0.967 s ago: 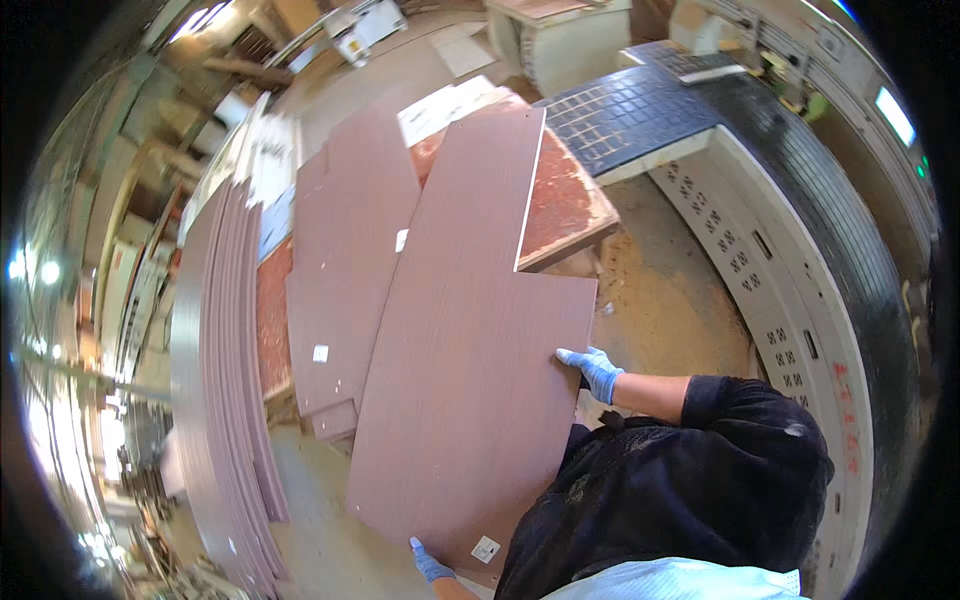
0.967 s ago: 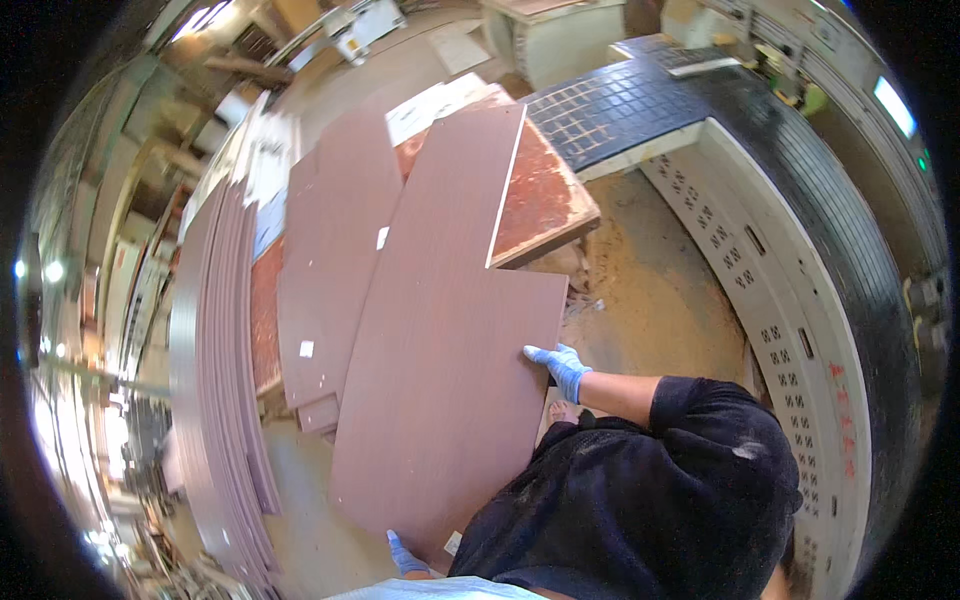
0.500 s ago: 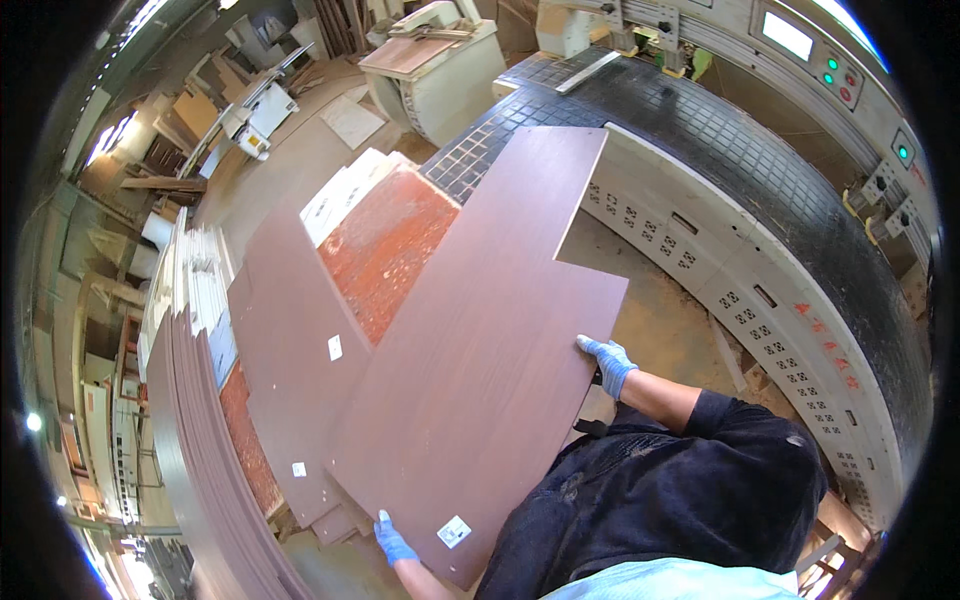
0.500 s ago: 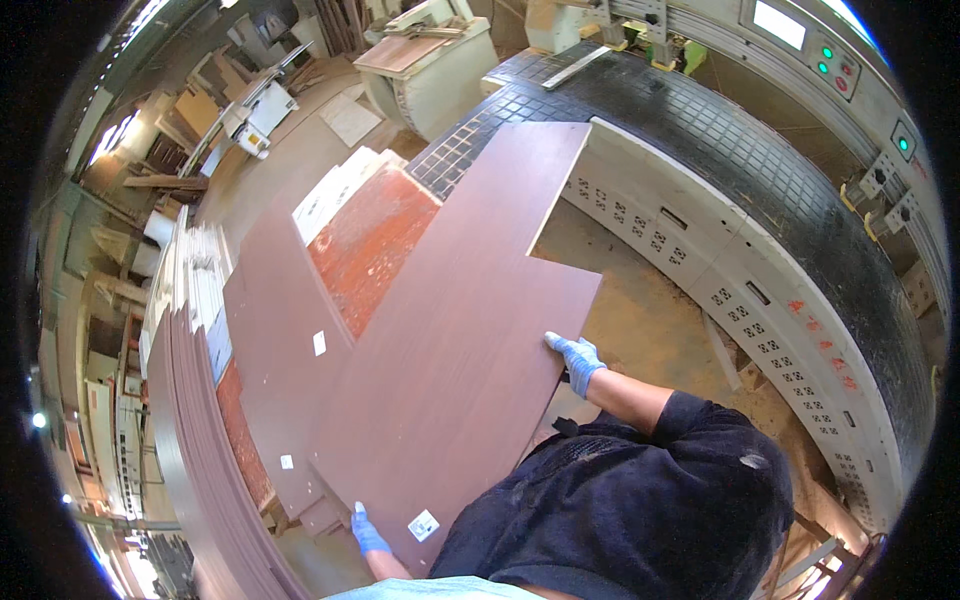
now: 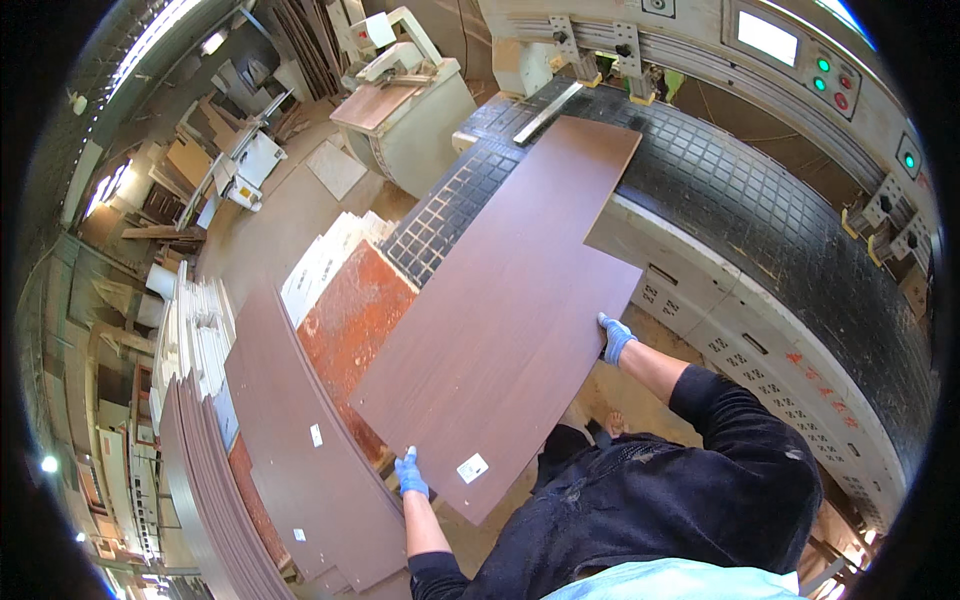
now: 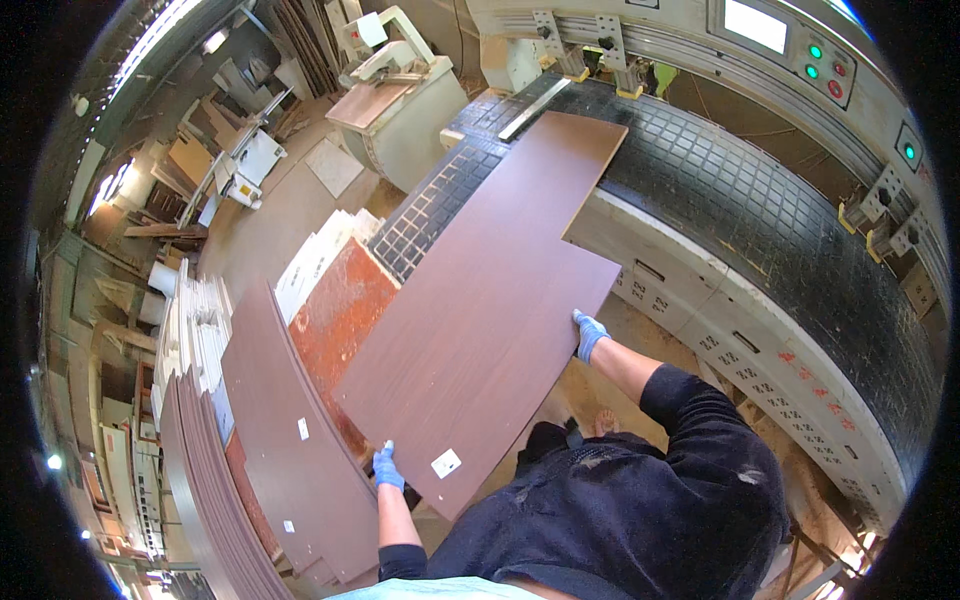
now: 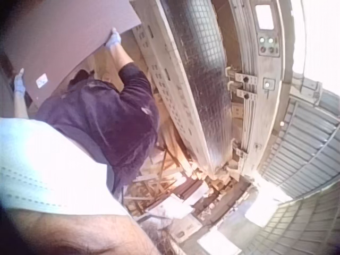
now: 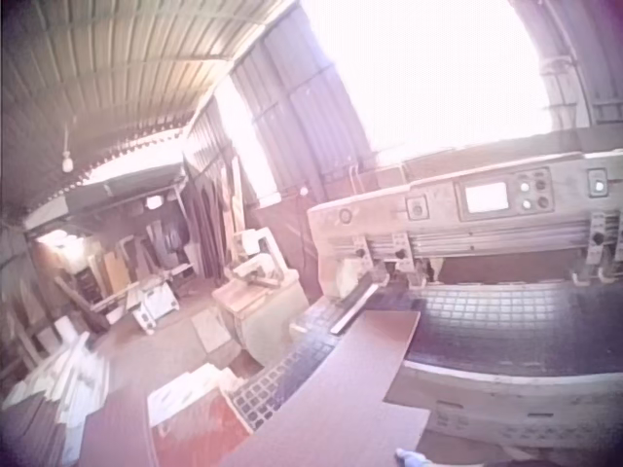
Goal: The person repeatedly picks up large reddish-brown wood panels, places them on a panel saw, and cuts them. After each cut, the person removes the panel and stacks it with others. The person also walks to a table and wipes the surface of a panel with a white cloth.
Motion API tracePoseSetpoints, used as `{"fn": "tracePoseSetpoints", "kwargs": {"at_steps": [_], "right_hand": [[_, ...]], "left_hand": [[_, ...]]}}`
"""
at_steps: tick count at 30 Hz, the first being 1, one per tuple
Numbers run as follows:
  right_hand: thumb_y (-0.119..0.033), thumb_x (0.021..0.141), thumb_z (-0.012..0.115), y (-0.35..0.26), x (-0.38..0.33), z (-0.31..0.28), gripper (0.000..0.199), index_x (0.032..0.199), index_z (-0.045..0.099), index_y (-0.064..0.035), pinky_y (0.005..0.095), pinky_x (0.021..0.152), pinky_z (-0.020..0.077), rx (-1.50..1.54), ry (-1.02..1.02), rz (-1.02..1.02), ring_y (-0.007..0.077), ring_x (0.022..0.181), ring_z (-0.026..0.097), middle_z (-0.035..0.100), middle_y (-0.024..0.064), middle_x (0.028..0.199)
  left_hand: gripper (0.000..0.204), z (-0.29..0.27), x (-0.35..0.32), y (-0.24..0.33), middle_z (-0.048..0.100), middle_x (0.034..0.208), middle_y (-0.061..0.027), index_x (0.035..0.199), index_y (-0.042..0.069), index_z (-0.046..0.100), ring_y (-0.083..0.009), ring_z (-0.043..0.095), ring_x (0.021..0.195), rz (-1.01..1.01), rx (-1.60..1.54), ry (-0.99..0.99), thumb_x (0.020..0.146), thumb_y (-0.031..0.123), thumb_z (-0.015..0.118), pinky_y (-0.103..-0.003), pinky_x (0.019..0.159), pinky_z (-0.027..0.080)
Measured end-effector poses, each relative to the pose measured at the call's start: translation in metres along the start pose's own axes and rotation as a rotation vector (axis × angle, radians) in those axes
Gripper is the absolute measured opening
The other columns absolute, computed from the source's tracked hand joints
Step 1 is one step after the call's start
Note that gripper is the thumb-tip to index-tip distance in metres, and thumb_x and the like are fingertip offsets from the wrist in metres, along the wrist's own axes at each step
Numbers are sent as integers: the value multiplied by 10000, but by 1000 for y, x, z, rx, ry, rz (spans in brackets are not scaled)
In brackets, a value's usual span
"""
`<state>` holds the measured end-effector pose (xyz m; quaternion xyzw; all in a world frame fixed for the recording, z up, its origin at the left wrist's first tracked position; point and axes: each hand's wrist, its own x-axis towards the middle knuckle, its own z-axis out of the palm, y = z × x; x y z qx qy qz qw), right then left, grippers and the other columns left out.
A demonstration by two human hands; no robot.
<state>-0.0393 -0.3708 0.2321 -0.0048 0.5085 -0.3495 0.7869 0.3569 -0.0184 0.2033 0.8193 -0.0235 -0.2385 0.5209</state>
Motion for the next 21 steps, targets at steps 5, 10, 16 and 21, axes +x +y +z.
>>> {"fn": "tracePoseSetpoints", "kwargs": {"at_steps": [5, 10, 16, 21], "right_hand": [[-392, 913, 504, -19, 103, 10, 506, 1260, 478, -24, 463, 976, 403, 153, 45, -29, 285, 1131, 523, 513, 129, 1283], [-418, 835, 598, -27, 177, 7, 672, 1270, 432, 67, 368, 937, 425, -165, 501, -319, 287, 1142, 516, 503, 184, 1280], [-409, 836, 598, -50, 183, 68, 654, 1271, 434, 50, 384, 924, 435, -131, 623, -342, 294, 1111, 533, 504, 186, 1275], [-405, 844, 584, -99, 214, 49, 608, 1261, 464, 20, 387, 893, 461, -244, 678, -344, 273, 1053, 568, 540, 153, 1240]], "left_hand": [[874, 110, 23, 35, 376, 1385, -179, 1403, 5, 214, -280, 402, 1240, 217, 296, -120, 763, 340, 706, -380, 1027, 320], [852, 181, 17, 70, 423, 1353, -202, 1401, 74, 276, -321, 449, 1217, 229, 687, -4, 737, 396, 703, -384, 982, 377], [735, 195, 49, 105, 432, 1346, -191, 1340, 3, 367, -299, 460, 1200, 279, 614, -73, 776, 352, 685, -359, 1001, 360], [764, 234, 45, 119, 425, 1338, -222, 1340, -5, 368, -330, 430, 1225, 305, 680, -177, 762, 378, 687, -377, 1019, 347]]}}
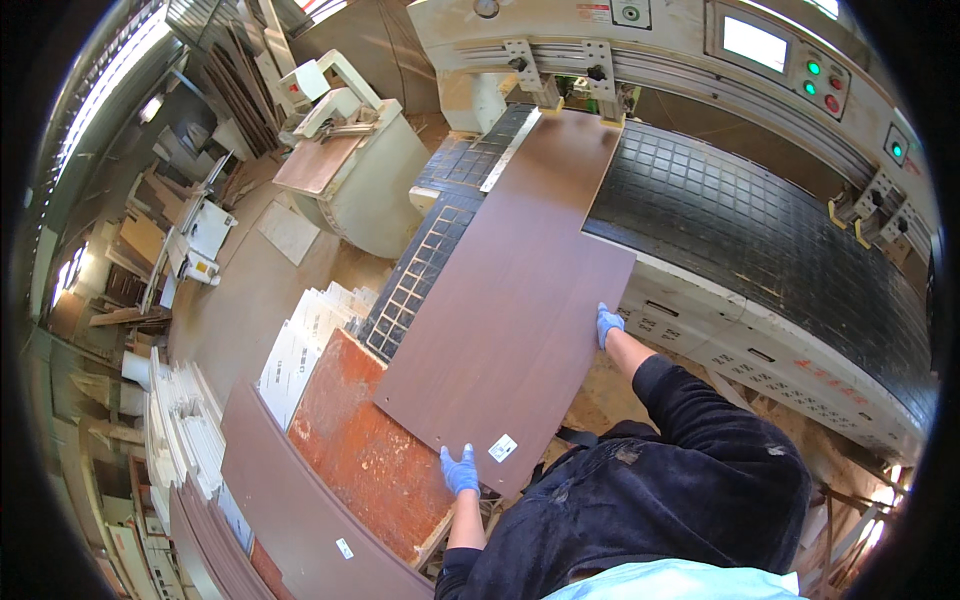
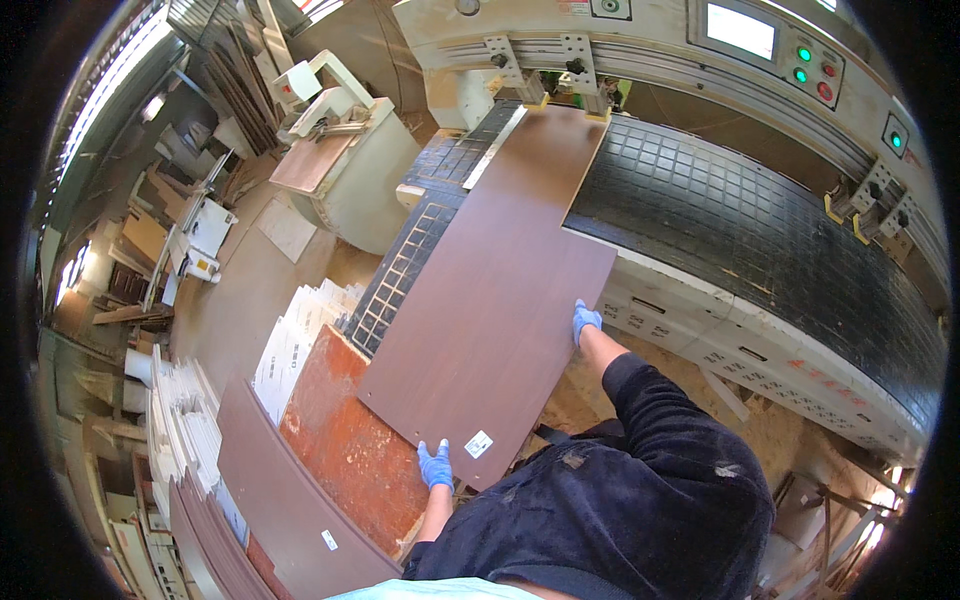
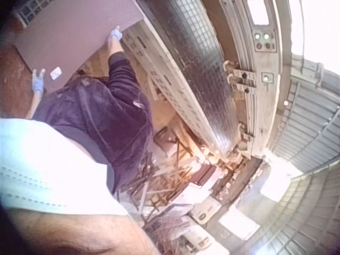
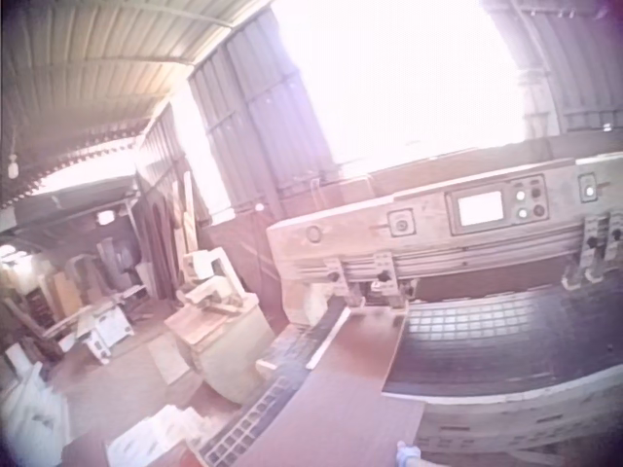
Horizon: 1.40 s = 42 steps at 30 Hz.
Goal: The person repeatedly picks up large reddish-brown wood panels, places them on a panel saw, and cuts them. After each cut, the person removes the panel and stacks it with others. The person also walks to a table and wipes the surface of a panel with a white cloth.
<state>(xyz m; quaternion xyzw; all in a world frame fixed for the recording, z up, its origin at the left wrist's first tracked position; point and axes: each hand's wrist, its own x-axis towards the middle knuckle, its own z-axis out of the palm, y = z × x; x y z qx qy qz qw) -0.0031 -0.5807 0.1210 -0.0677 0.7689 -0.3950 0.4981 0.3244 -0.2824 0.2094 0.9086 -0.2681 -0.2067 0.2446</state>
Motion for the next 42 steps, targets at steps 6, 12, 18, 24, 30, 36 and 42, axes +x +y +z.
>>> {"fn": "tracePoseSetpoints", "kwargs": {"at_steps": [6, 12, 18, 24, 30, 36, 42], "right_hand": [[-432, 841, 571, -24, 20, -15, 639, 1269, 464, 30, 381, 961, 400, -92, -40, 0, 273, 1155, 503, 491, 147, 1305], [-429, 846, 564, -48, -31, -21, 646, 1278, 448, 38, 377, 996, 362, -132, -27, -6, 283, 1189, 477, 472, 161, 1322], [-393, 848, 574, -55, -37, -23, 571, 1222, 491, 31, 390, 857, 467, 34, -166, 74, 261, 1025, 574, 561, 139, 1195], [-316, 855, 564, -87, 78, -50, 454, 1196, 523, -19, 410, 789, 481, -3, -235, -110, 240, 973, 594, 596, 118, 1123], [-522, 857, 486, -117, 35, -56, 625, 1349, 406, -145, 603, 1017, 187, -286, -604, 177, 273, 1320, 307, 324, 62, 1451], [-435, 833, 603, -78, 7, -40, 591, 1242, 481, -25, 439, 906, 425, -25, -381, 115, 280, 1073, 543, 551, 130, 1215], [-394, 847, 602, -94, 15, -46, 554, 1213, 488, 6, 430, 801, 493, -40, -361, 125, 286, 977, 600, 580, 146, 1155]], "left_hand": [[762, 18, 4, 14, 413, 1338, -237, 1336, 1, 377, -341, 417, 1229, 14, -45, -49, 757, 385, 691, -384, 1023, 344], [706, 17, -5, 22, 444, 1322, -224, 1317, -9, 407, -321, 443, 1214, -36, 8, -25, 781, 356, 686, -372, 997, 367], [668, 18, -13, 16, 427, 1337, -208, 1316, 13, 409, -317, 438, 1212, -32, -49, -8, 791, 320, 686, -371, 1002, 365], [710, 43, -26, 4, 388, 1348, -215, 1369, -23, 243, -283, 430, 1199, -37, -380, 71, 823, 164, 657, -350, 998, 369], [649, 60, -64, -20, 432, 1283, -205, 1361, 7, 256, -270, 526, 1037, -361, -510, 116, 862, 201, 622, -395, 855, 477], [649, 74, -54, -34, 518, 1164, -183, 1306, -45, 328, -255, 554, 938, -422, -496, 83, 868, 343, 608, -380, 774, 495], [656, 90, -51, -52, 531, 1150, -181, 1277, -59, 366, -250, 554, 921, -483, -549, -16, 852, 369, 624, -375, 761, 487]]}}
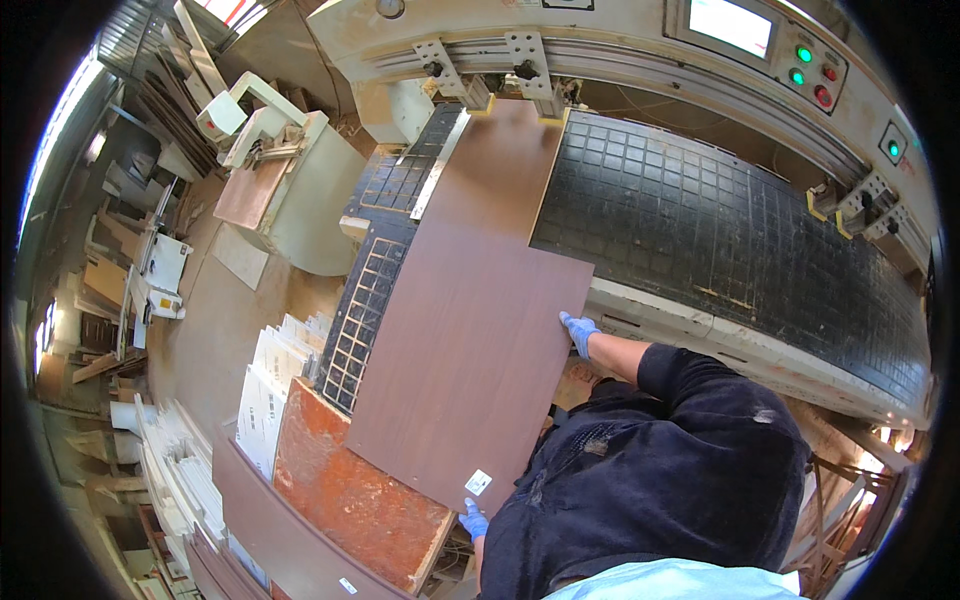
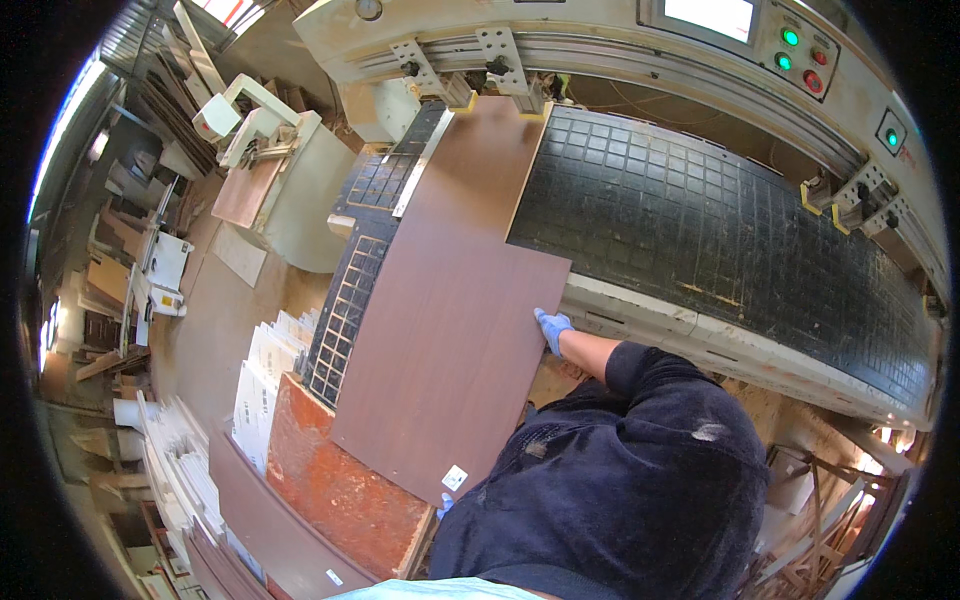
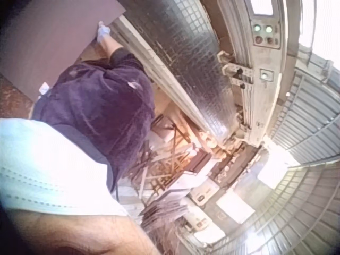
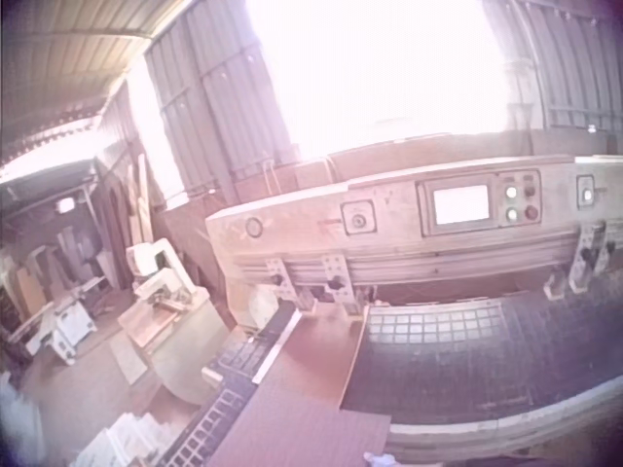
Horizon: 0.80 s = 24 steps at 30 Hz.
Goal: The person repeatedly picks up large reddish-brown wood panels, places them on a panel saw, and cuts them. After each cut, the person removes the panel and stacks it with others. The person also walks to a table and wipes the surface of a panel with a white cloth.
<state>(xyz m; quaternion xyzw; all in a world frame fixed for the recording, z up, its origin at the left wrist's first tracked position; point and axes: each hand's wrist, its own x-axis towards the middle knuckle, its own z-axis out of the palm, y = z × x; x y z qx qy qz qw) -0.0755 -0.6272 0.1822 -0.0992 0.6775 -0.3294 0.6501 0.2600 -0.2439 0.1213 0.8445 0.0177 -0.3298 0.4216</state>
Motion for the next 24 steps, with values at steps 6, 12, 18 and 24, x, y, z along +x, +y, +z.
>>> {"fn": "tracePoseSetpoints", "kwargs": {"at_steps": [6, 12, 18, 24], "right_hand": [[-366, 853, 599, 10, 23, -2, 558, 1227, 459, 24, 468, 807, 494, 61, -33, 19, 292, 980, 608, 577, 155, 1159], [-375, 834, 621, 6, 17, -3, 548, 1206, 486, 4, 497, 783, 488, 64, 32, -8, 296, 954, 611, 575, 144, 1164], [-327, 825, 629, -25, 25, -20, 509, 1203, 503, -9, 433, 840, 461, -48, 70, -118, 291, 1017, 571, 555, 144, 1192], [-372, 823, 563, -266, 1, -42, 555, 1234, 488, -7, 389, 977, 377, -719, 412, -1142, 327, 1150, 493, 500, 190, 1267]], "left_hand": [[683, 13, -20, 22, 526, 1163, -188, 1280, -61, 366, -264, 559, 918, -68, 89, 93, 835, 377, 643, -377, 762, 488], [679, 15, -17, 19, 527, 1164, -182, 1279, -53, 372, -263, 561, 914, -36, -83, -15, 834, 385, 640, -384, 741, 495], [575, 13, -20, 19, 559, 1100, -157, 1226, -22, 432, -249, 570, 865, -20, -38, 20, 846, 361, 631, -388, 705, 502], [368, -5, -15, 0, 599, 980, -110, 1128, 16, 519, -253, 591, 800, 84, -390, -133, 885, 289, 558, -424, 673, 512]]}}
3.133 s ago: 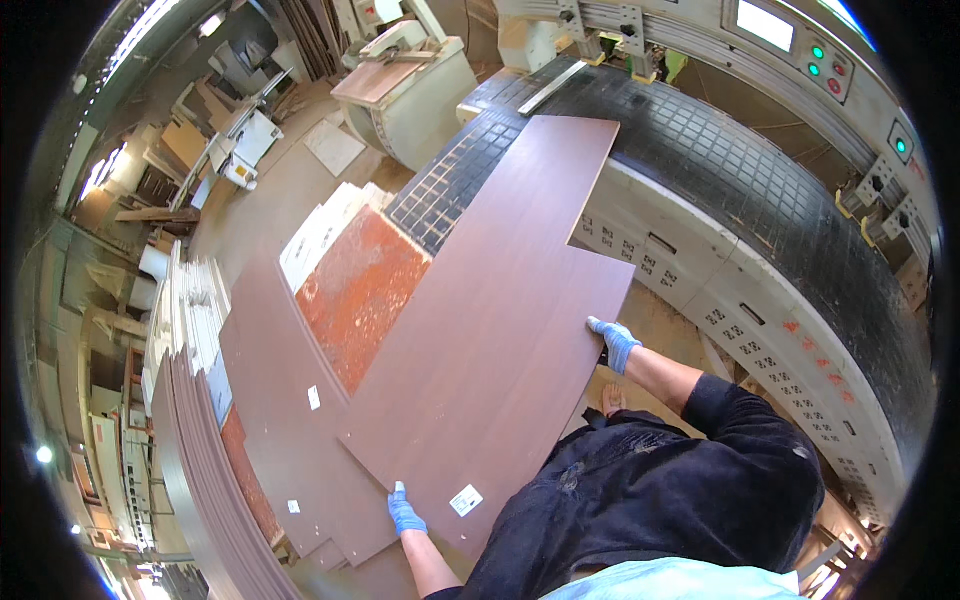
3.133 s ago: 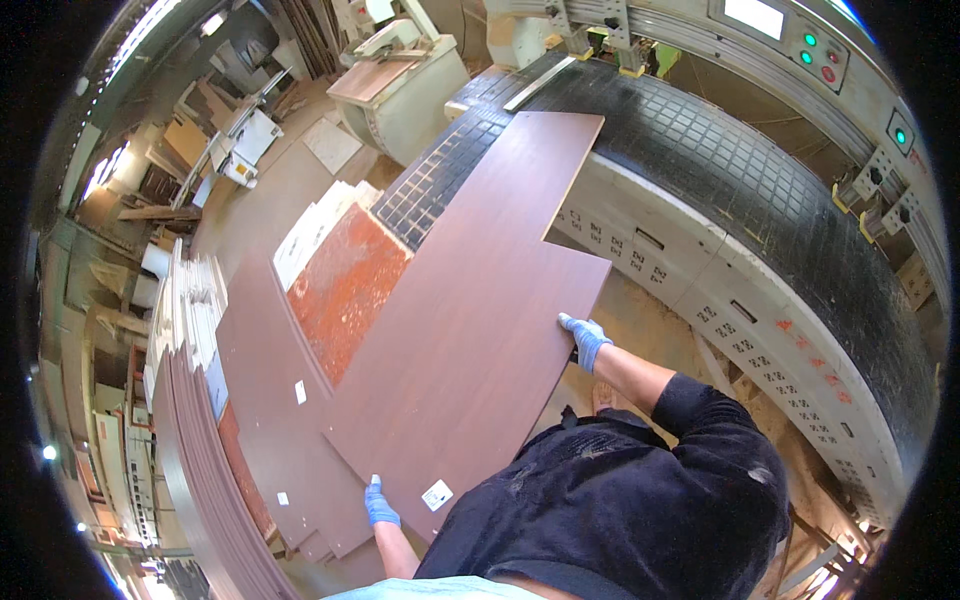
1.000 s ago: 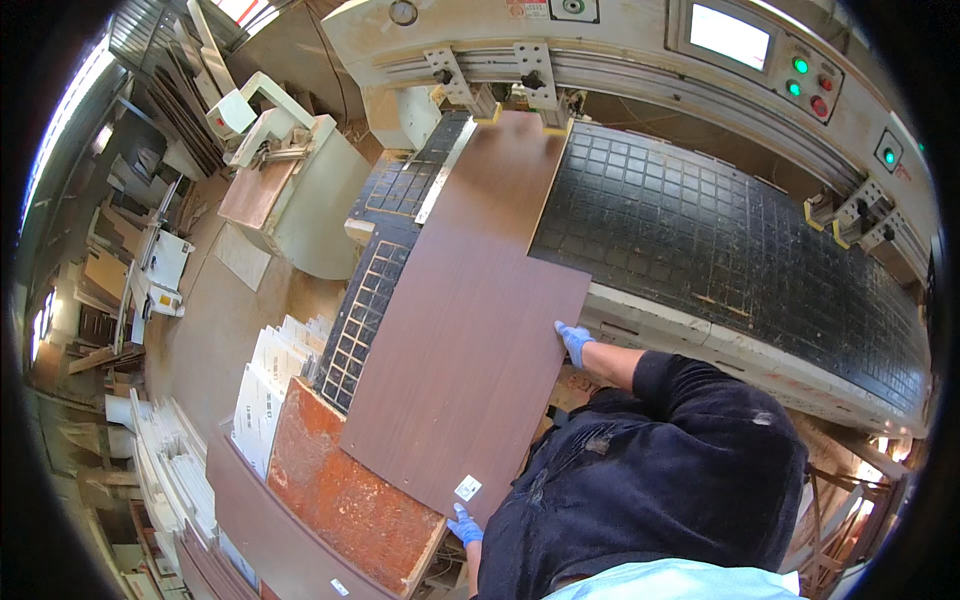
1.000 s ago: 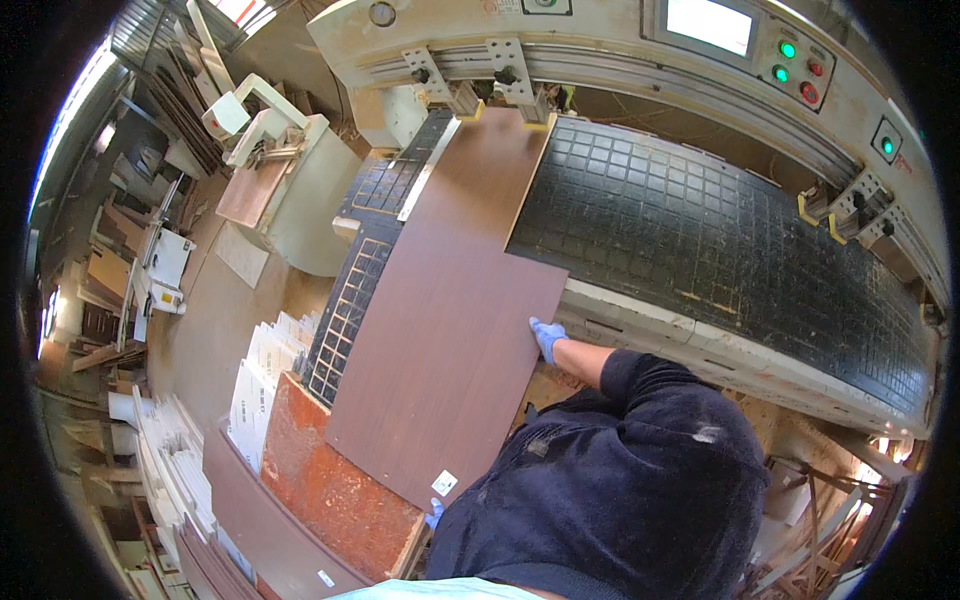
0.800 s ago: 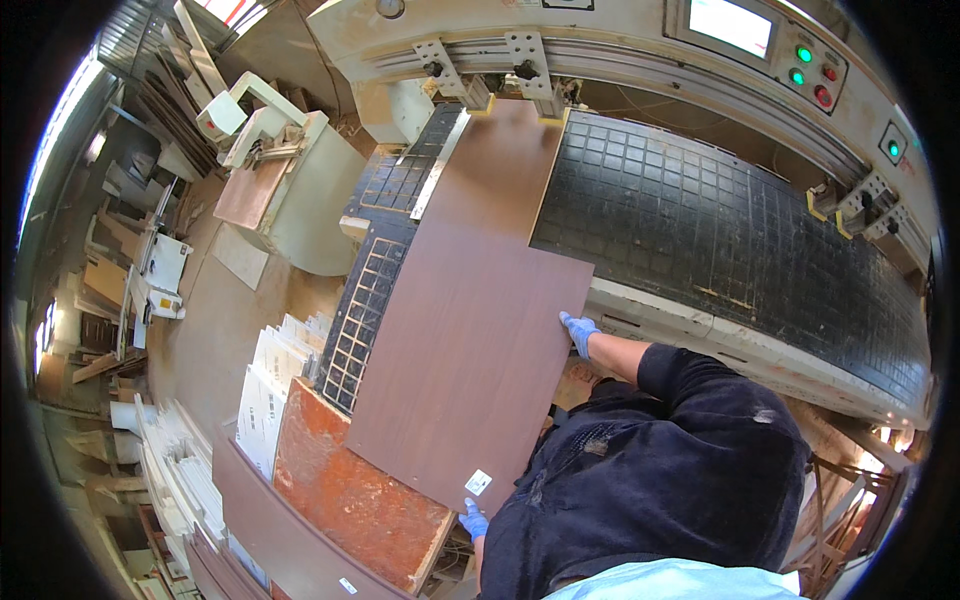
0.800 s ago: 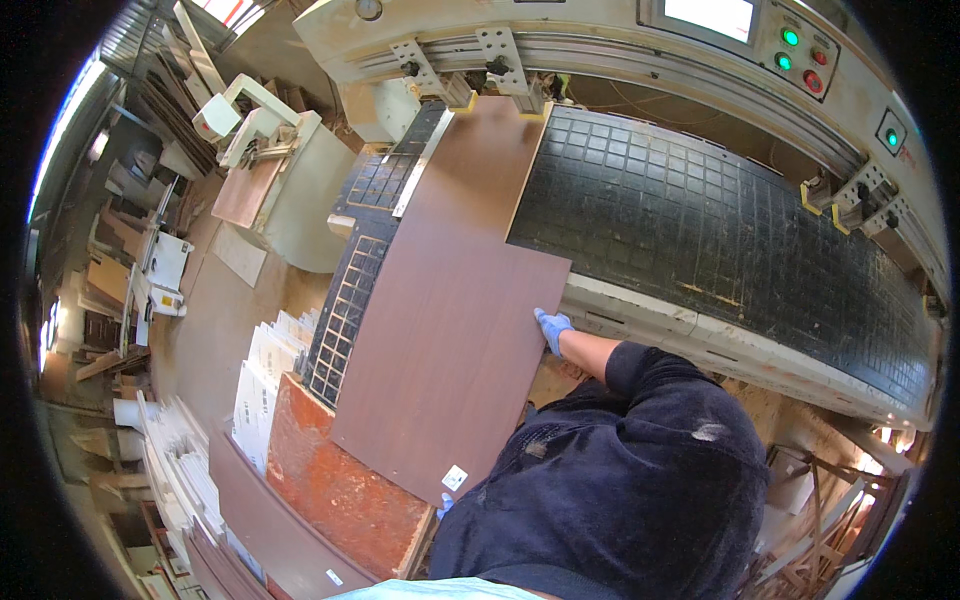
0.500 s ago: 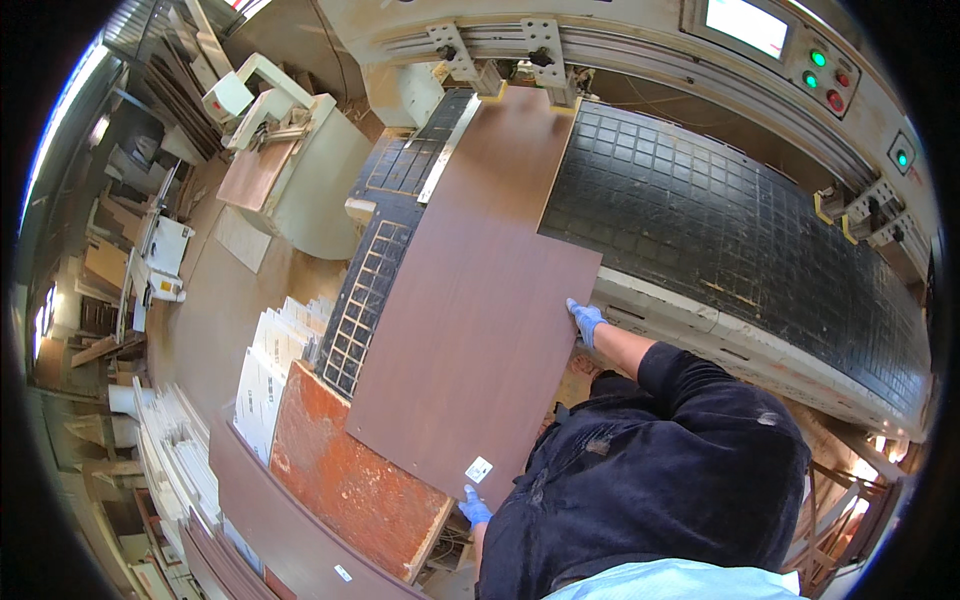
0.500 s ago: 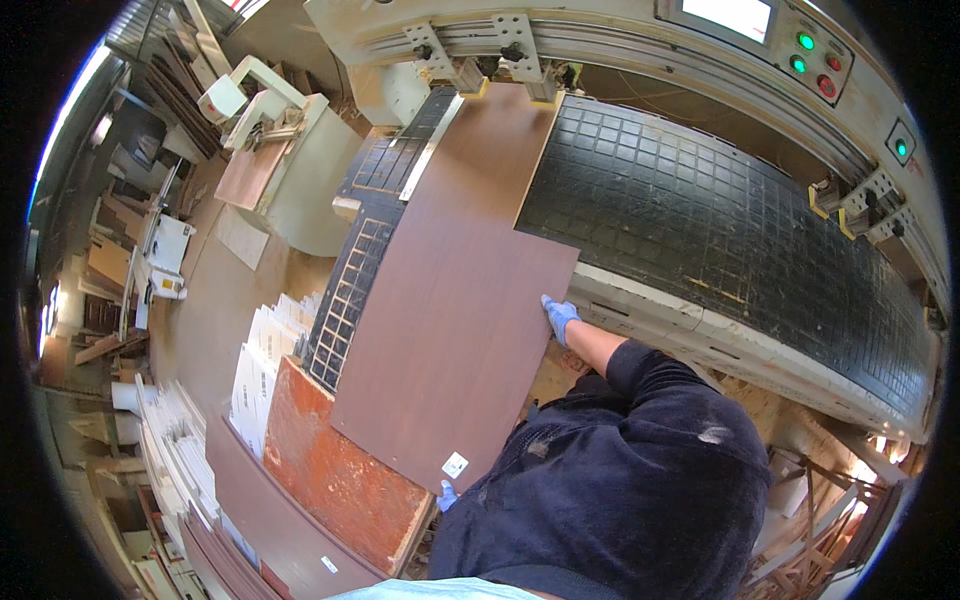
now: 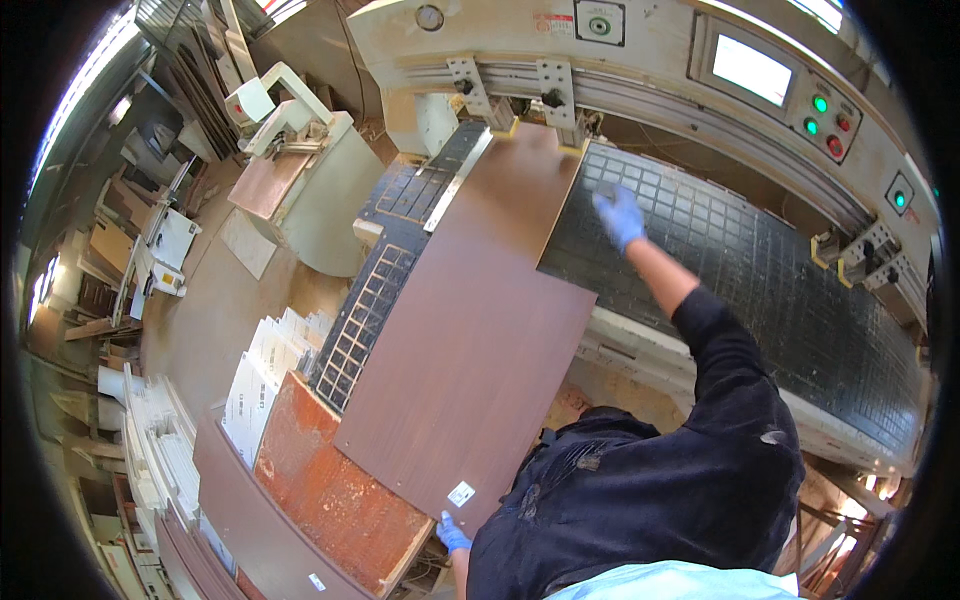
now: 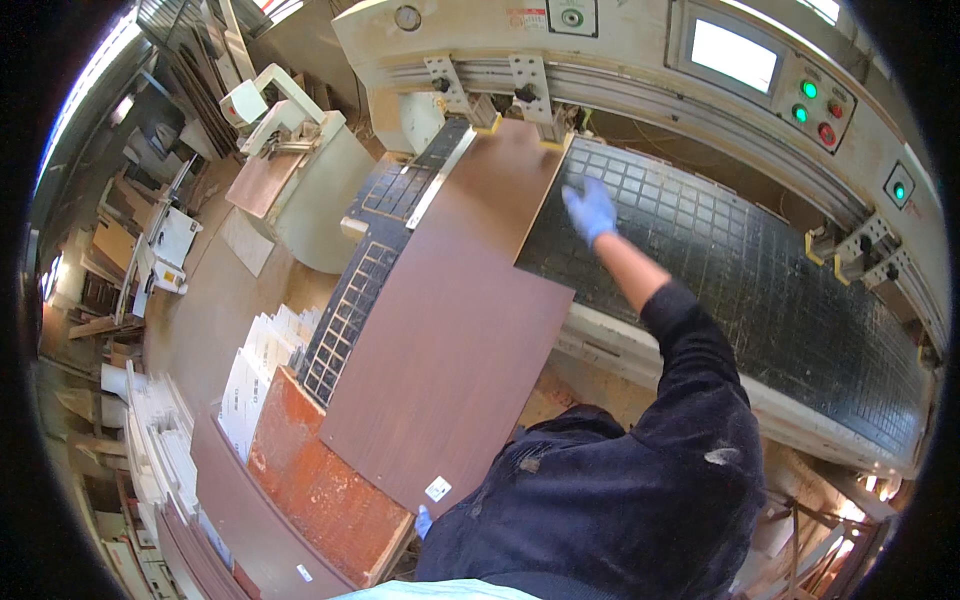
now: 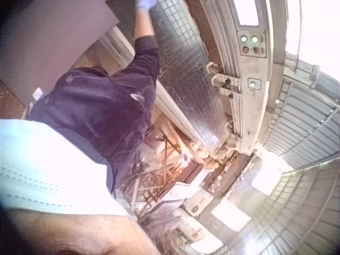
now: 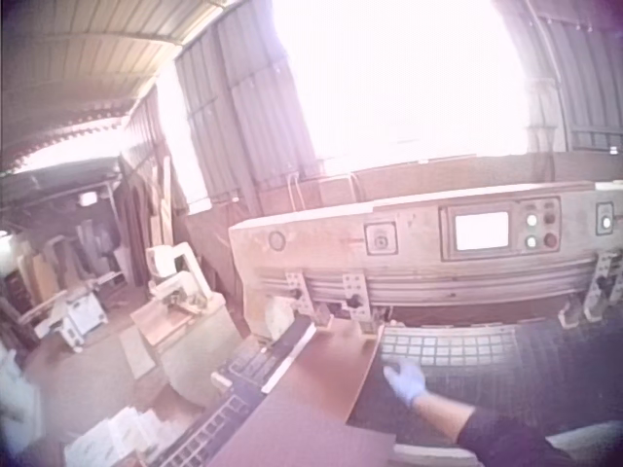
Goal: The person repeatedly picks up large reddish-brown wood panels, places them on a panel saw, and cuts them. After each cut, the person removes the panel and stacks it with others. The person also walks to a table and wipes the surface of a panel with a white cloth.
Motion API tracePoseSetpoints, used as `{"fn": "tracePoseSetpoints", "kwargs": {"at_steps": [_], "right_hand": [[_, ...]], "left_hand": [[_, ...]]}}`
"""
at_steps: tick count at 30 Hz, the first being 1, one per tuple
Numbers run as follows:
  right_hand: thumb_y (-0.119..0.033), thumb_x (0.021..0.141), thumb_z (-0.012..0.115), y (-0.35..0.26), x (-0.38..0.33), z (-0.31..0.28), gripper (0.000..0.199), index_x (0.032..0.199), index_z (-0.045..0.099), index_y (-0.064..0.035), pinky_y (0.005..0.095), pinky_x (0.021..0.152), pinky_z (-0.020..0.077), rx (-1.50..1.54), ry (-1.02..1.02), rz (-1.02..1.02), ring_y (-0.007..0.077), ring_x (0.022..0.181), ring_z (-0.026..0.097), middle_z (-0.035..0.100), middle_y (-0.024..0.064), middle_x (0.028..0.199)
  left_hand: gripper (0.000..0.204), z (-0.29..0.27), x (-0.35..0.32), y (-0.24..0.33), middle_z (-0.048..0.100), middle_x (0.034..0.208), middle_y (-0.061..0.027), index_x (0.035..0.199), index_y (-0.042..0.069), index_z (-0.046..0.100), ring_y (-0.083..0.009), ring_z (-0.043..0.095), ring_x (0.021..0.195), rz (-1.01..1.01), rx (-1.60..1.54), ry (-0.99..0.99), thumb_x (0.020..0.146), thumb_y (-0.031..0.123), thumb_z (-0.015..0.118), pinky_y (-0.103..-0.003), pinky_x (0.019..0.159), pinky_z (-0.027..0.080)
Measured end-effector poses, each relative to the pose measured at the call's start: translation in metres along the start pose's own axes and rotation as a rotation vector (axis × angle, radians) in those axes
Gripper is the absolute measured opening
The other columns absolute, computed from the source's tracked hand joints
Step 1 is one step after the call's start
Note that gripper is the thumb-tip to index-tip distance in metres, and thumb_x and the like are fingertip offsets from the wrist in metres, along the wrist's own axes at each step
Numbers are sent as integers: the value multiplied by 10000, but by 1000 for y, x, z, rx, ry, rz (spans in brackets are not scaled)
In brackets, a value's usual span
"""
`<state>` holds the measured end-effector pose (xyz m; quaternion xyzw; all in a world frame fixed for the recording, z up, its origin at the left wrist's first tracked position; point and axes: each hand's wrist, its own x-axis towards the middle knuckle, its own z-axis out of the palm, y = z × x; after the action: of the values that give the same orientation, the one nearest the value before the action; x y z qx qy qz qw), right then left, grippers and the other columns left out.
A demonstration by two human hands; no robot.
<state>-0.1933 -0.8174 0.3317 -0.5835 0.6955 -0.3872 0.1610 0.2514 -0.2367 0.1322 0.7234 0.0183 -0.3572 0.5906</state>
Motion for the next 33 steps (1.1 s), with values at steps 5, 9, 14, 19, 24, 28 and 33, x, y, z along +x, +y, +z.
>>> {"fn": "tracePoseSetpoints", "kwargs": {"at_steps": [5, 9, 14, 19, 24, 28, 33], "right_hand": [[-266, 786, 571, -83, 164, -96, 355, 1131, 555, -183, 489, 875, 399, -620, 298, -431, 294, 1071, 545, 486, 97, 1289], [-150, 780, 528, -100, 253, -100, 313, 1088, 568, -112, 475, 774, 457, -871, 243, -517, 330, 935, 606, 551, 164, 1190], [-127, 867, 414, -111, 306, -67, 274, 1078, 576, -60, 434, 740, 492, -729, 156, -545, 349, 946, 600, 586, 235, 1080], [-126, 871, 427, -90, 252, 22, 300, 1133, 549, -44, 382, 771, 483, -216, 329, -853, 309, 977, 582, 564, 208, 1134], [-124, 876, 441, -30, -47, 131, 336, 1187, 522, -27, 330, 801, 475, 592, -279, -599, 268, 1008, 564, 541, 180, 1188], [-78, 810, 538, -63, -450, 127, 368, 1169, 520, -2, 375, 893, 437, 516, -1228, -957, 294, 1088, 519, 489, 178, 1264], [-95, 729, 632, -122, -772, 7, 280, 997, 592, -26, 416, 898, 430, 785, -1695, -1498, 360, 1048, 527, 505, 183, 1218]], "left_hand": [[322, 12, -8, 15, 596, 976, -110, 1110, -34, 553, -227, 544, 781, 162, -121, 304, 890, 201, 546, -386, 706, 484], [516, 1, -25, 1, 494, 1233, -193, 1279, -82, 386, -285, 517, 1024, 230, 193, 774, 893, 208, 569, -383, 899, 438], [619, 8, -124, -20, 389, 1352, -168, 1328, 4, 367, -289, 426, 1192, 59, 295, 882, 859, 323, 614, -392, 1006, 362], [642, -1, -219, -132, 457, 1307, -191, 1282, 30, 423, -310, 416, 1234, -285, 327, 1031, 803, 399, 639, -360, 1021, 338], [646, 25, -337, -246, 518, 1245, -186, 1233, 66, 465, -326, 514, 1128, -765, -124, 957, 754, 444, 675, -396, 930, 421], [585, 70, -445, -449, 556, 1198, -155, 1237, 110, 494, -319, 535, 1093, -851, -76, 780, 799, 480, 609, -404, 908, 435], [582, -56, -491, -480, 607, 1123, -124, 1206, 79, 540, -300, 568, 1032, -520, -113, 716, 779, 459, 651, -369, 867, 460]]}}
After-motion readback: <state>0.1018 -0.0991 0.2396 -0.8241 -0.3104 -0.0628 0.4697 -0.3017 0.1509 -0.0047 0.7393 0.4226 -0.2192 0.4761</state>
